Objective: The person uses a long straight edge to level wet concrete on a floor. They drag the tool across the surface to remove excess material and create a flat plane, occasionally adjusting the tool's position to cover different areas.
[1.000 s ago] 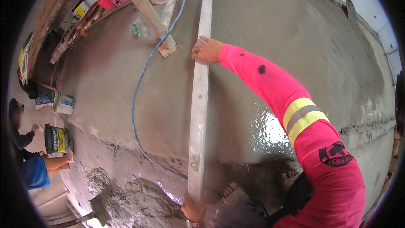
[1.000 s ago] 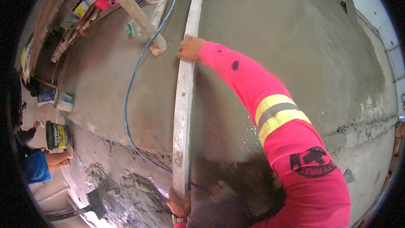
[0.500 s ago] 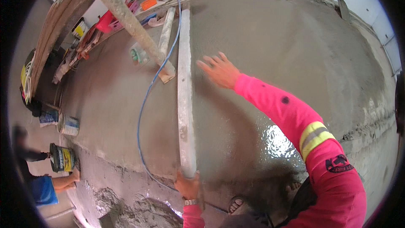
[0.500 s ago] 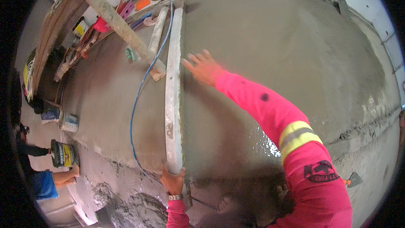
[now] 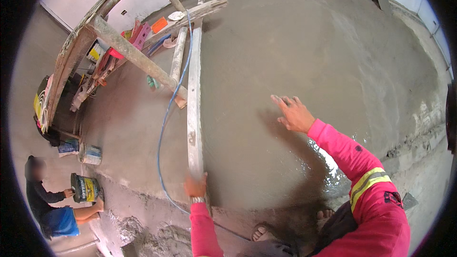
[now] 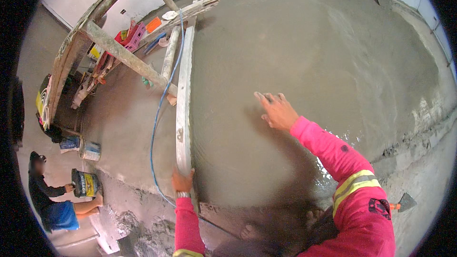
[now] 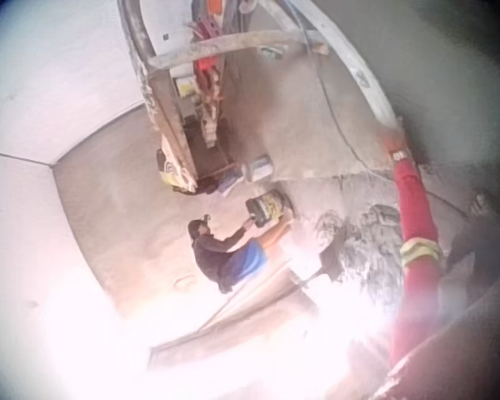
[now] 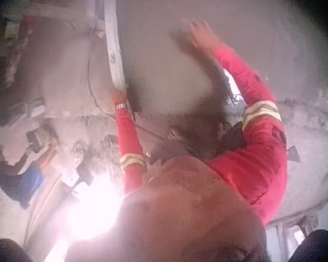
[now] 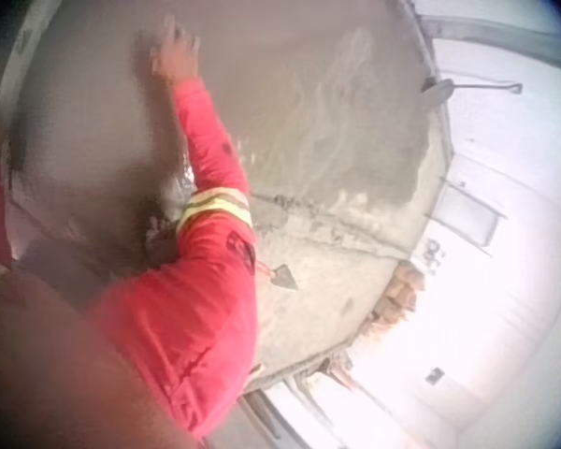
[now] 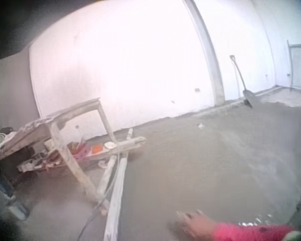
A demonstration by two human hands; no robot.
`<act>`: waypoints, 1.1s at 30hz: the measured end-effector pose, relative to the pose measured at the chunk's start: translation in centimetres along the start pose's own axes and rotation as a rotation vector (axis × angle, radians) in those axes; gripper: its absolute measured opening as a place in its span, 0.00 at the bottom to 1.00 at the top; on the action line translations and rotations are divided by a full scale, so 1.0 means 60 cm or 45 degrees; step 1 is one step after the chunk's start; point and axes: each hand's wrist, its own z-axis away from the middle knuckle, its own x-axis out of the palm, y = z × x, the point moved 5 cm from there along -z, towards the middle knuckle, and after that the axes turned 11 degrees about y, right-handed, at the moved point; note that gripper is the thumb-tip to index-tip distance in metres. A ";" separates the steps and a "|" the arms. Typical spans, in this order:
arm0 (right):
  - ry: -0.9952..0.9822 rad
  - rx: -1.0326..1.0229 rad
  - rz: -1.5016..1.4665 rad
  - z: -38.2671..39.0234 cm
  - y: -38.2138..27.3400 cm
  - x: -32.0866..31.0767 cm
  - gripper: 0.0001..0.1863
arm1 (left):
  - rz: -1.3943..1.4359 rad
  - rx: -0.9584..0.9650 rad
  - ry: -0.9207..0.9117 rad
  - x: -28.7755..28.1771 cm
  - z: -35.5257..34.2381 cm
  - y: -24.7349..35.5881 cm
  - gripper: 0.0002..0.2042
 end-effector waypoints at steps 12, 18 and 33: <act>-0.065 0.166 -0.257 0.062 0.012 0.039 0.15 | -0.074 0.068 -0.256 -0.100 -0.020 -0.052 0.36; -0.349 -0.402 -0.381 0.110 -0.168 0.064 0.10 | -0.106 0.145 -0.368 -0.162 -0.051 -0.111 0.36; -0.293 -0.152 -0.386 0.082 -0.057 0.023 0.09 | -0.370 0.163 -0.328 -0.073 0.078 -0.111 0.38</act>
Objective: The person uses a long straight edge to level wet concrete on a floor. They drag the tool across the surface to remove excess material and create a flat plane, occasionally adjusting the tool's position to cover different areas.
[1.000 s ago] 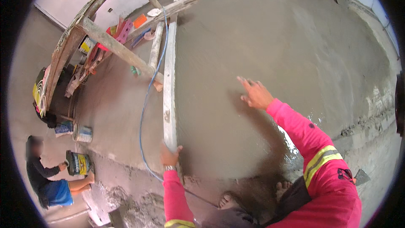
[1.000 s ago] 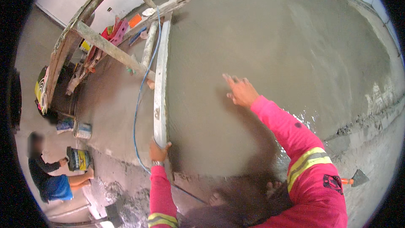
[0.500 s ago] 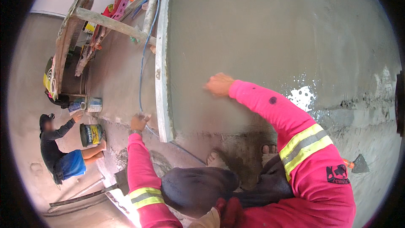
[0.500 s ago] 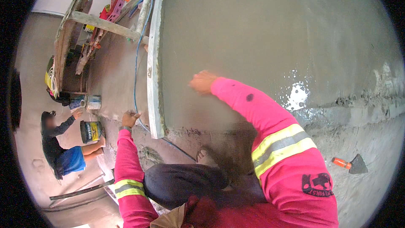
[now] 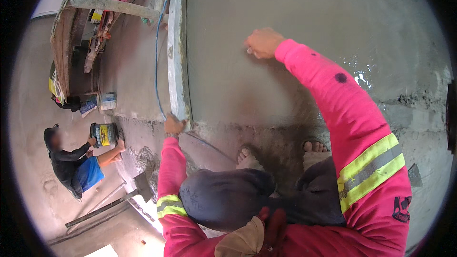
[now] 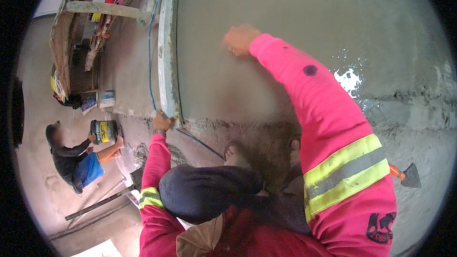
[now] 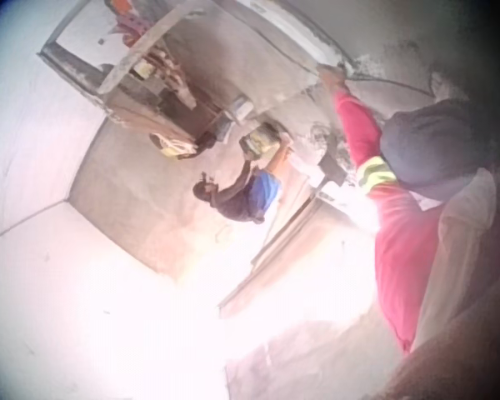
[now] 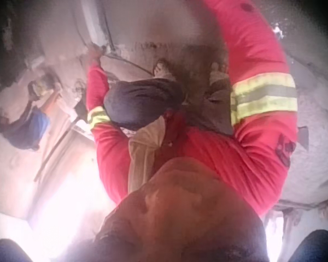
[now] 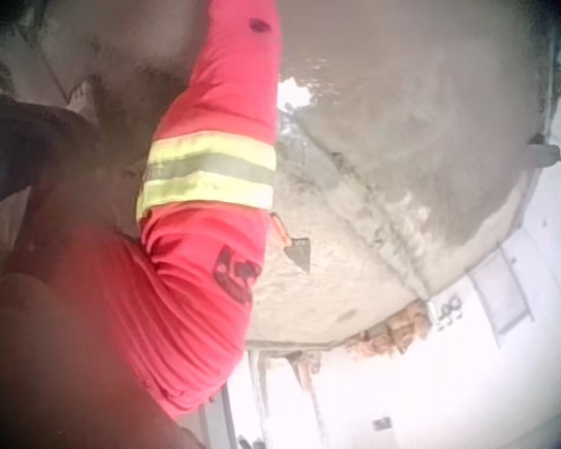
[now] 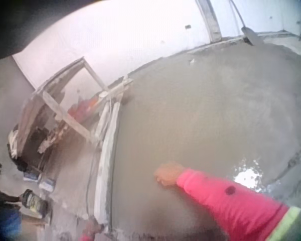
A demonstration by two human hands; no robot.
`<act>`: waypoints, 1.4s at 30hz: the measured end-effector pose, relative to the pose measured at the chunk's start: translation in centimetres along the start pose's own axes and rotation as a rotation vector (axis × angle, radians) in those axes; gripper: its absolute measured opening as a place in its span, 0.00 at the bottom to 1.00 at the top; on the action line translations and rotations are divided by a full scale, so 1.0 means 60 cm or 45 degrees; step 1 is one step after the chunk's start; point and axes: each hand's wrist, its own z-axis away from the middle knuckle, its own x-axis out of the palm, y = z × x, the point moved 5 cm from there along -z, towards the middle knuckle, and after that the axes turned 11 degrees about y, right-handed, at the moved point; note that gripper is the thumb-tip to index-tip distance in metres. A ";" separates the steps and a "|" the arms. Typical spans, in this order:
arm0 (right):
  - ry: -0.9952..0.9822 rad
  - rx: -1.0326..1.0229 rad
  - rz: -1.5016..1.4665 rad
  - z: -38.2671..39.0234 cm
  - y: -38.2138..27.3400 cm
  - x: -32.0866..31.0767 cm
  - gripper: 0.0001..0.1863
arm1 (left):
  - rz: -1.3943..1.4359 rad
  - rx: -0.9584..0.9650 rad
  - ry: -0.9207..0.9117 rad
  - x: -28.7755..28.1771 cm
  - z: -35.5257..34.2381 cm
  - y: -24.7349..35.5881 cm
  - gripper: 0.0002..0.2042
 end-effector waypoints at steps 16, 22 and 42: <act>0.075 0.224 0.176 0.020 0.041 -0.034 0.07 | -0.324 0.161 -0.180 0.017 -0.024 0.027 0.44; 0.028 0.185 0.201 0.013 0.023 -0.033 0.06 | -0.377 0.138 -0.215 0.016 -0.025 0.034 0.49; -0.029 0.208 0.169 -0.012 0.012 -0.017 0.12 | -0.271 0.253 -0.308 -0.006 -0.013 0.072 0.53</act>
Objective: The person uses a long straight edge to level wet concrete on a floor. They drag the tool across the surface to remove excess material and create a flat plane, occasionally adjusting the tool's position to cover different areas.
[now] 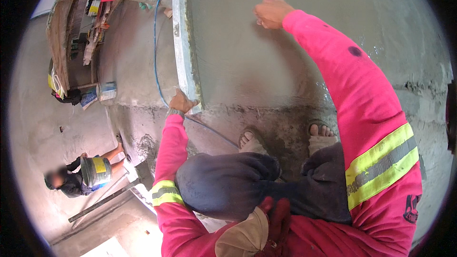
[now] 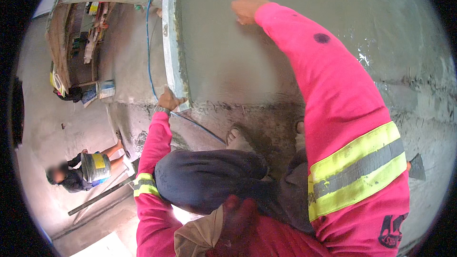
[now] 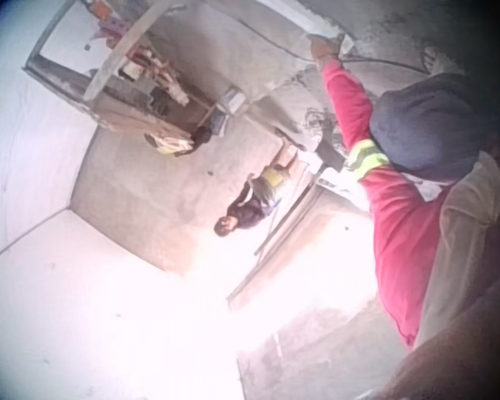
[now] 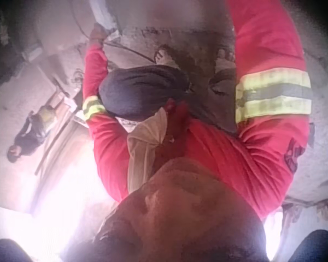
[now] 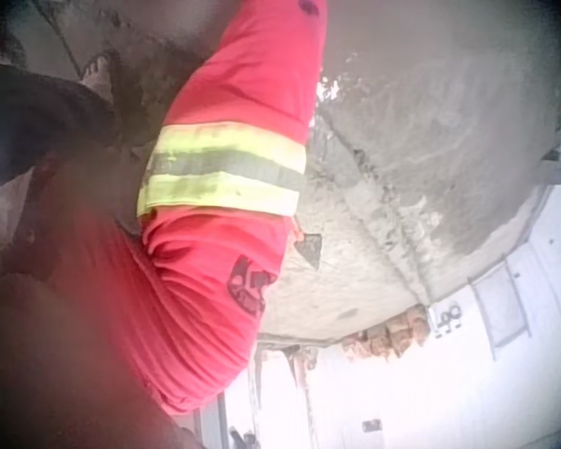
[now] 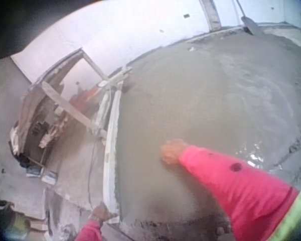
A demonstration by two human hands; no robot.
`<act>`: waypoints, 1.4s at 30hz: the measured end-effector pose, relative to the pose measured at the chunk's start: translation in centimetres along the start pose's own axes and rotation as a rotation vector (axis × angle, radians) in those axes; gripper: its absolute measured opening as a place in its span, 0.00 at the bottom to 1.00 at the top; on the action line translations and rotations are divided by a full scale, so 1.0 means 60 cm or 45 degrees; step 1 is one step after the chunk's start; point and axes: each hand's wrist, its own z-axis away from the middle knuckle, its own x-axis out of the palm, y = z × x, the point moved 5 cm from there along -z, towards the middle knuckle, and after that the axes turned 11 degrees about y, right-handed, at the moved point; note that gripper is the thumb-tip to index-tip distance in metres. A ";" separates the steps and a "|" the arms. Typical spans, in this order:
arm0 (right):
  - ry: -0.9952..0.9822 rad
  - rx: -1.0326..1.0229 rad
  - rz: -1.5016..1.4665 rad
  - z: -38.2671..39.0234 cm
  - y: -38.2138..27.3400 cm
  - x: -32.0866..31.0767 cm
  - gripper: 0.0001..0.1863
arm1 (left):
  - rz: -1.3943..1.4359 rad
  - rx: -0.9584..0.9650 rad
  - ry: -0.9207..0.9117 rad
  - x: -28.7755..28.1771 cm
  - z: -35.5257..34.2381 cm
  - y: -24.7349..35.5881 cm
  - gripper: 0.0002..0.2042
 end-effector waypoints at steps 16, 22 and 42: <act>-0.023 -0.003 0.025 0.008 0.027 0.007 0.12 | -0.121 -0.117 0.006 -0.022 0.018 0.022 0.55; 0.065 -0.056 -0.001 0.013 0.039 0.003 0.10 | -0.116 -0.107 -0.035 -0.027 0.022 0.037 0.55; 0.051 0.160 -0.028 0.047 0.088 -0.011 0.07 | 0.225 -0.461 0.372 0.016 0.003 -0.083 0.34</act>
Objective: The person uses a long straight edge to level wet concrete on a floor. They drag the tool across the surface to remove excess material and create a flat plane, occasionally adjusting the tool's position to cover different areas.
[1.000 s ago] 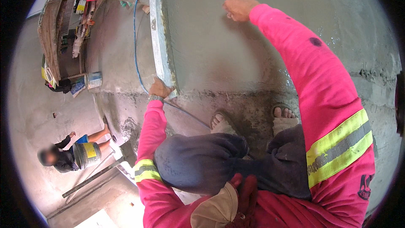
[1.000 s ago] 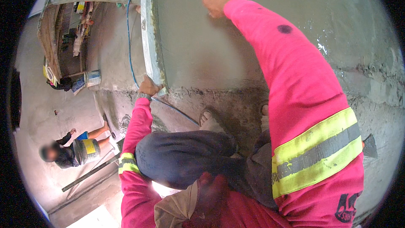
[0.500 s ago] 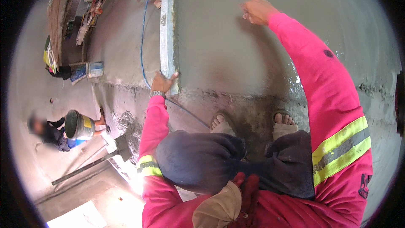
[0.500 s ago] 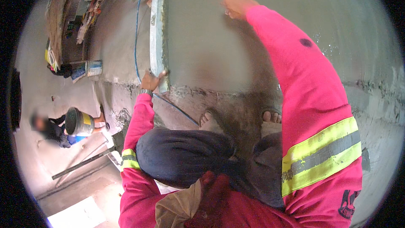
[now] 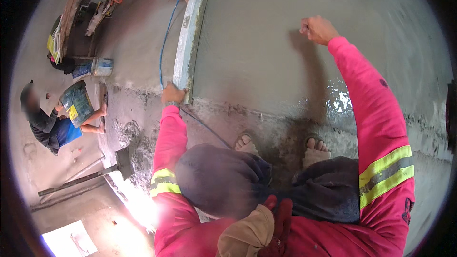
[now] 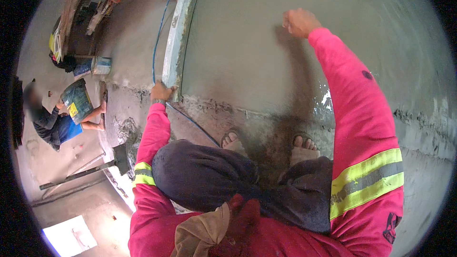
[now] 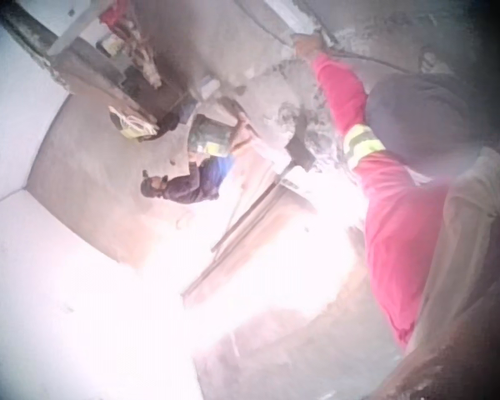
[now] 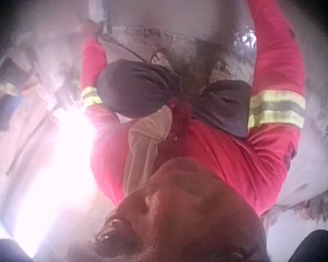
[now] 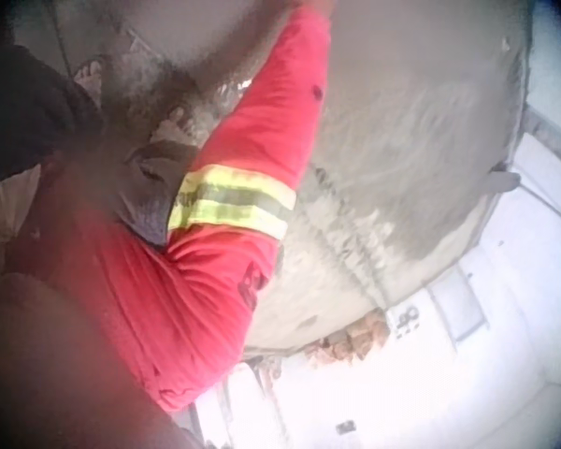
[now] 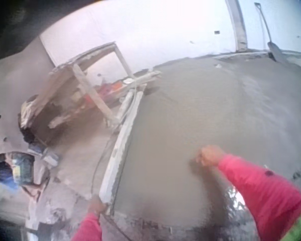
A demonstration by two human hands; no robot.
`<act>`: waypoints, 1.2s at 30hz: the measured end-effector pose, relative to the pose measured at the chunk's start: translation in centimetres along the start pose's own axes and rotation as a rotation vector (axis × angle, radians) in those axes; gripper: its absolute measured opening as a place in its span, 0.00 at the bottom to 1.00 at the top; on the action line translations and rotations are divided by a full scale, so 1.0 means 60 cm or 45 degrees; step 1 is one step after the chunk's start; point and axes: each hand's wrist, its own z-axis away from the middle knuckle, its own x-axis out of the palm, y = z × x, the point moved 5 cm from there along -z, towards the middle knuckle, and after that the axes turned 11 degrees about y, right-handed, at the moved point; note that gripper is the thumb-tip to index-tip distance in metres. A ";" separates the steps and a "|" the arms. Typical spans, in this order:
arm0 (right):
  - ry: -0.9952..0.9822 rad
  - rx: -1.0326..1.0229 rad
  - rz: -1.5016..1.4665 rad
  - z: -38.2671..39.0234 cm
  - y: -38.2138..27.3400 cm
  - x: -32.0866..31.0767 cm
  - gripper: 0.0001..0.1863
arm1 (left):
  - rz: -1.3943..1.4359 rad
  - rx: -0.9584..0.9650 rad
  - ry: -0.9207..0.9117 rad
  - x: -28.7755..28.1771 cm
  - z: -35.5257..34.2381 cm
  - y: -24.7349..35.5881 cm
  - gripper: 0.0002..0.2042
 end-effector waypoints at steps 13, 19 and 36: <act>0.049 -0.046 0.044 -0.014 -0.009 -0.004 0.09 | -0.018 0.161 -0.021 0.031 -0.035 -0.018 0.38; -0.025 0.039 0.070 -0.019 -0.019 -0.005 0.10 | 0.042 0.252 0.031 0.012 0.003 -0.011 0.36; 0.058 -0.167 -0.241 -0.014 -0.140 -0.055 0.11 | 0.183 0.251 0.423 0.062 0.034 -0.027 0.42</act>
